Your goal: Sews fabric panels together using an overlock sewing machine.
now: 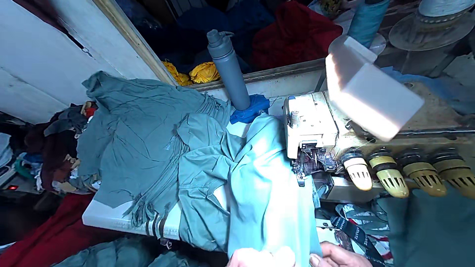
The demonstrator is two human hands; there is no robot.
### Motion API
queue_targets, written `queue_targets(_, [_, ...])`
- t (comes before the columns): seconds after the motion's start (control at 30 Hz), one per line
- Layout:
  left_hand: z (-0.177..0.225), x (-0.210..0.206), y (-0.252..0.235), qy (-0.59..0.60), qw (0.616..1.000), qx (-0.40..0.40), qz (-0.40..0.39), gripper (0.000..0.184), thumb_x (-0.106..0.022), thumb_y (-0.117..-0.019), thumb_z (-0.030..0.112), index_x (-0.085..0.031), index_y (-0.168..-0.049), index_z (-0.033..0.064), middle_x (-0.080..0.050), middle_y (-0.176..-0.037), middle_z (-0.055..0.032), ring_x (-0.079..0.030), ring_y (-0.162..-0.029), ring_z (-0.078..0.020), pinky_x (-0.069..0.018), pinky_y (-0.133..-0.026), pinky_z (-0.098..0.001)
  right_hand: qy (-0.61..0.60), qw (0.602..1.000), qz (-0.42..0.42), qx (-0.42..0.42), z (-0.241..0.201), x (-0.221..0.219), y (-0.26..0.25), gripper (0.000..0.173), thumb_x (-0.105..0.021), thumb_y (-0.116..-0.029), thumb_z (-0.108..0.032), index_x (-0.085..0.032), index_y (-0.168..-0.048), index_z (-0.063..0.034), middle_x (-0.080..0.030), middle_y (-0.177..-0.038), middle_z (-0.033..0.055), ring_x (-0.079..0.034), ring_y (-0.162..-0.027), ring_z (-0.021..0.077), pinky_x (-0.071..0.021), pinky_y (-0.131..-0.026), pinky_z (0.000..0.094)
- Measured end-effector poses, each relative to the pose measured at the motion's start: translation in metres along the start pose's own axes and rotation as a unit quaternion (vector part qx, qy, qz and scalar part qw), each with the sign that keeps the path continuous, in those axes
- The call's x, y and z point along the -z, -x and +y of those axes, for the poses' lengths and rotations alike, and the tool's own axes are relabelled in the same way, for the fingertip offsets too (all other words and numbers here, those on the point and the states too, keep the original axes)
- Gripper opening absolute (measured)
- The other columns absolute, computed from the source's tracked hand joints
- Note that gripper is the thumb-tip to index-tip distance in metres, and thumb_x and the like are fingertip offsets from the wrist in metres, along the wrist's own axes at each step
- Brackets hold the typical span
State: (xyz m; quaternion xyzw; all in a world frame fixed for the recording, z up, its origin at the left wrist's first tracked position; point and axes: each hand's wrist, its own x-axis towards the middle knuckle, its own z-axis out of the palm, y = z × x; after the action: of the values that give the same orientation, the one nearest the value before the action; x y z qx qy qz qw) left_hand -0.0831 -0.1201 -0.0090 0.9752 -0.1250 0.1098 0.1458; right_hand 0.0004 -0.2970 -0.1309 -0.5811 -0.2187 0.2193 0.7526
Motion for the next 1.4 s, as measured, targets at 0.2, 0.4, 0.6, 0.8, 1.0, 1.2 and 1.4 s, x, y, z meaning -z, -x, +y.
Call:
queue_targets(0.2, [-0.021, -0.022, -0.046, -0.072, 0.997, -0.018, 0.028, 0.017, -0.061, -0.0933, 0.012, -0.069, -0.079, 0.0107, -0.058, -0.068, -0.0041, -0.058, -0.054, -0.0178, -0.041, -0.042, -0.0307, 0.015, 0.998, 0.06, 0.025, -0.005, -0.007, -0.038, 0.021, -0.062, -0.0825, 0.009, -0.071, -0.083, -0.01, -0.064, -0.064, -0.0148, -0.054, -0.056, -0.0081, -0.0459, -0.053, 0.0125])
queue_targets(0.4, [-0.032, -0.036, -0.057, -0.084, 0.994, 0.038, 0.066, 0.008, -0.069, -0.0847, 0.018, -0.072, -0.08, 0.0123, -0.063, -0.07, -0.0027, -0.065, -0.059, -0.0178, -0.0487, -0.045, -0.0323, 0.012, 0.997, 0.062, 0.037, -0.009, -0.007, -0.043, 0.019, -0.064, -0.0872, 0.007, -0.073, -0.084, -0.0093, -0.069, -0.069, -0.0125, -0.06, -0.06, -0.0067, -0.0511, -0.056, 0.0136])
queue_targets(0.6, [-0.014, -0.019, -0.043, -0.029, 0.997, 0.073, -0.008, 0.01, -0.065, -0.0898, 0.014, -0.074, -0.087, 0.0091, -0.065, -0.076, -0.0066, -0.065, -0.061, -0.0215, -0.0481, -0.046, -0.0351, 0.016, 0.998, 0.021, 0.048, -0.001, 0.001, -0.027, 0.016, -0.064, -0.0896, 0.003, -0.073, -0.082, -0.0081, -0.069, -0.073, -0.0122, -0.059, -0.064, -0.0083, -0.0499, -0.06, 0.0132])
queue_targets(0.8, [-0.036, -0.053, -0.052, -0.048, 0.99, 0.012, 0.133, 0.014, -0.064, -0.088, 0.017, -0.071, -0.076, 0.0127, -0.061, -0.067, -0.0007, -0.062, -0.06, -0.0159, -0.0471, -0.049, -0.0292, 0.073, 0.991, 0.064, 0.088, -0.003, -0.007, -0.049, 0.017, -0.063, -0.0877, 0.002, -0.067, -0.073, -0.0065, -0.062, -0.064, -0.0123, -0.053, -0.059, -0.0102, -0.045, -0.055, 0.0094])
queue_targets(1.0, [-0.058, -0.062, -0.042, 0.095, 0.983, 0.053, 0.149, 0.018, -0.062, -0.0927, 0.017, -0.08, -0.097, 0.0145, -0.07, -0.09, -0.0013, -0.065, -0.088, -0.0133, -0.0514, -0.076, -0.0289, -0.011, 0.997, 0.066, 0.032, -0.005, -0.007, -0.044, 0.015, -0.068, -0.0875, 0.002, -0.076, -0.086, -0.0103, -0.071, -0.072, -0.0106, -0.062, -0.062, -0.0044, -0.0526, -0.057, 0.0153])
queue_targets(1.2, [-0.056, -0.068, -0.037, 0.061, 0.982, 0.047, 0.171, 0.02, -0.064, -0.0938, 0.025, -0.08, -0.103, 0.0169, -0.071, -0.095, -0.0023, -0.065, -0.088, -0.0123, -0.0517, -0.075, -0.0287, -0.127, 0.99, 0.056, -0.007, -0.004, -0.001, -0.035, 0.016, -0.071, -0.0887, -0.003, -0.079, -0.096, -0.0148, -0.073, -0.081, -0.0075, -0.058, -0.059, -0.0035, -0.048, -0.052, 0.0144])
queue_targets(1.4, [-0.07, -0.073, -0.032, 0.097, 0.981, 0.017, 0.17, 0.024, -0.059, -0.0958, 0.022, -0.079, -0.107, 0.0158, -0.07, -0.097, -0.0027, -0.064, -0.09, -0.0118, -0.0509, -0.08, -0.0296, -0.208, 0.975, 0.044, -0.066, -0.007, 0.007, -0.044, 0.008, -0.078, -0.0831, -0.007, -0.076, -0.089, -0.012, -0.071, -0.079, -0.0016, -0.059, -0.059, -0.0003, -0.0491, -0.052, 0.0155])
